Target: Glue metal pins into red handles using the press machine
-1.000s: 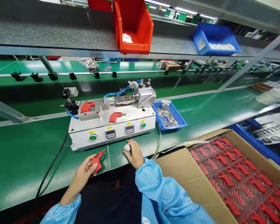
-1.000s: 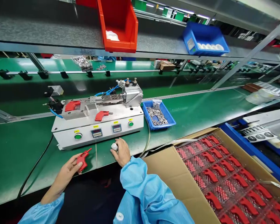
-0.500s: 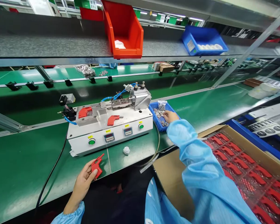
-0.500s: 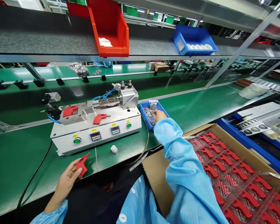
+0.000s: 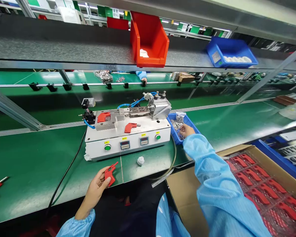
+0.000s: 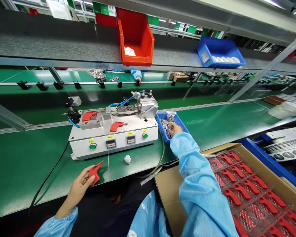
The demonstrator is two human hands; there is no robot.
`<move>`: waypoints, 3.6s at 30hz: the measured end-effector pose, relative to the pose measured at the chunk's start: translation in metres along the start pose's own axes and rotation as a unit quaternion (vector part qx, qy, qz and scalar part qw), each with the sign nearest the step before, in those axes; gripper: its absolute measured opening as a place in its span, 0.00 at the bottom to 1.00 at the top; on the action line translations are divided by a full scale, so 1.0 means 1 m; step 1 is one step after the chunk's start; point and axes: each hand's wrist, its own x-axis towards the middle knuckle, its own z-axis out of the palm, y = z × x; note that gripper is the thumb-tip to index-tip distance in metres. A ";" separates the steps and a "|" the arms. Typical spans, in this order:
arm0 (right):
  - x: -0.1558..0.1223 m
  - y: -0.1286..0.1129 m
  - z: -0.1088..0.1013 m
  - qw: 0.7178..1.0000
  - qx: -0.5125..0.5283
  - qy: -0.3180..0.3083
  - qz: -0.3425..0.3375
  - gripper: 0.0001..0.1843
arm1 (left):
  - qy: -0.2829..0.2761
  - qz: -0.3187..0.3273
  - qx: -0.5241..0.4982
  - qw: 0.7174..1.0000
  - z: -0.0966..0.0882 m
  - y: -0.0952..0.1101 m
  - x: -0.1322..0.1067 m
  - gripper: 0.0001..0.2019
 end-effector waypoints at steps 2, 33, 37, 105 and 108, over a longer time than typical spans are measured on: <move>0.008 -0.004 -0.007 0.999 0.018 -0.033 0.001 0.17 | -0.005 -0.002 -0.005 1.000 -0.002 -0.003 0.002 0.37; 0.035 -0.272 0.171 0.889 -0.028 -0.252 -0.382 0.03 | -0.064 0.073 -0.053 0.994 0.008 -0.016 0.022 0.29; 0.038 -0.267 0.174 0.882 -0.068 -0.239 -0.400 0.05 | -0.069 0.071 -0.055 0.994 0.007 -0.015 0.022 0.28; -0.005 -0.158 0.094 0.882 -0.020 -0.202 -0.426 0.18 | 0.125 0.183 0.580 0.784 0.004 0.252 0.147 0.16; -0.012 -0.146 0.077 0.891 0.000 -0.186 -0.415 0.17 | 0.121 0.166 0.602 0.771 0.014 0.258 0.165 0.12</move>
